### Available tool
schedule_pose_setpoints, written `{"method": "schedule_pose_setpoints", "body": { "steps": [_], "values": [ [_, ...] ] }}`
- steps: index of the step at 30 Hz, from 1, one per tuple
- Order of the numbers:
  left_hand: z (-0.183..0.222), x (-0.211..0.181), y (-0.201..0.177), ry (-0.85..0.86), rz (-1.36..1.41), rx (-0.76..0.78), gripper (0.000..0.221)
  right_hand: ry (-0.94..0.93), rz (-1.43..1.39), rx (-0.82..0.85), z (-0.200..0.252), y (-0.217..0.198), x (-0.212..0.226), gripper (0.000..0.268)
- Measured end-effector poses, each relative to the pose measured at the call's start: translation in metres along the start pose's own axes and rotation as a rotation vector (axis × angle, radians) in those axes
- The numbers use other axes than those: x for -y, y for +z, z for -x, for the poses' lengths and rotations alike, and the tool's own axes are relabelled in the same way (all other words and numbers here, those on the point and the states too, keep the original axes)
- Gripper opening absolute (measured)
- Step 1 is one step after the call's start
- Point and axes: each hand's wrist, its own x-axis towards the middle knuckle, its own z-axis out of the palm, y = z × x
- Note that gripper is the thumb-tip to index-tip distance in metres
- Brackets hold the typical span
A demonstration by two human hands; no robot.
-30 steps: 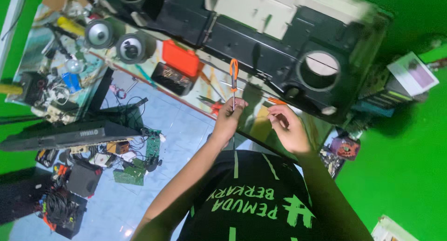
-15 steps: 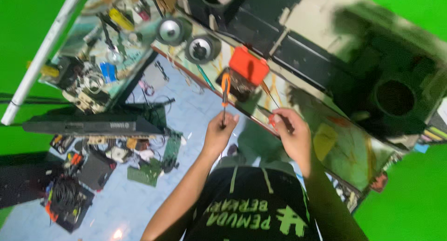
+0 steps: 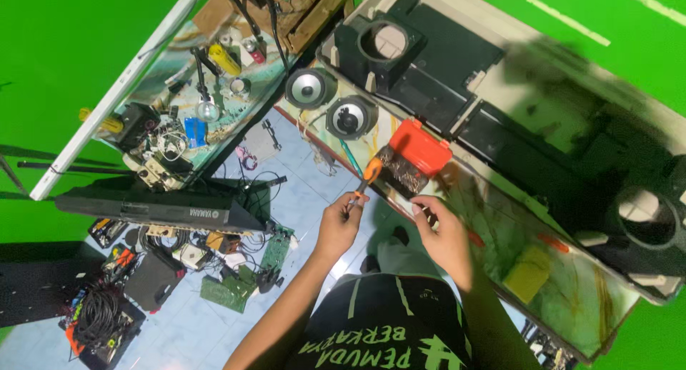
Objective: The person is using a screwdriver to install or remove small screws on a black plastic casing, placing the screws into an orange container.
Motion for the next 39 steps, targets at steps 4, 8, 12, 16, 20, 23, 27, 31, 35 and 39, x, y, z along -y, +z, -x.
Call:
{"method": "schedule_pose_setpoints", "body": {
  "steps": [4, 8, 12, 16, 20, 23, 27, 31, 35, 39],
  "values": [
    [-0.021, -0.007, 0.002, 0.078, -0.141, -0.035, 0.024, -0.022, 0.033, 0.017, -0.027, 0.003, -0.004, 0.023],
    [-0.043, -0.006, 0.003, 0.142, -0.216, -0.025, 0.024, -0.121, 0.012, 0.060, -0.057, 0.012, -0.025, 0.024],
    [-0.070, 0.006, 0.005, 0.148, -0.361, 0.028, 0.022, -0.132, 0.024, 0.041, -0.081, 0.037, -0.062, 0.022],
    [-0.106, 0.023, -0.001, 0.400, -0.453, 0.187, 0.028, -0.394, 0.168, -0.044, -0.105, 0.066, -0.100, 0.017],
    [-0.141, 0.043, -0.001, 0.420, -0.643, 0.501, 0.029, -0.051, 0.418, 0.065, -0.105, 0.094, -0.136, 0.022],
    [-0.164, 0.046, 0.004, 0.494, -0.627, 0.567, 0.028, -0.057, 0.496, 0.044, -0.117, 0.106, -0.155, 0.025],
    [-0.183, 0.047, 0.003, 0.412, -0.529, 0.661, 0.024, -0.304, 0.579, -0.088, -0.132, 0.125, -0.168, 0.025],
    [-0.200, 0.052, 0.006, 0.306, -0.533, 0.776, 0.031, 0.076, 0.624, 0.125, -0.127, 0.129, -0.145, 0.025],
    [-0.213, 0.061, 0.017, 0.347, -0.698, 0.733, 0.029, 0.195, 0.629, 0.246, -0.138, 0.118, -0.107, 0.026],
    [-0.218, 0.060, 0.027, 0.358, -0.756, 0.738, 0.027, 0.263, 0.638, 0.280, -0.151, 0.105, -0.085, 0.026]
  ]
}}
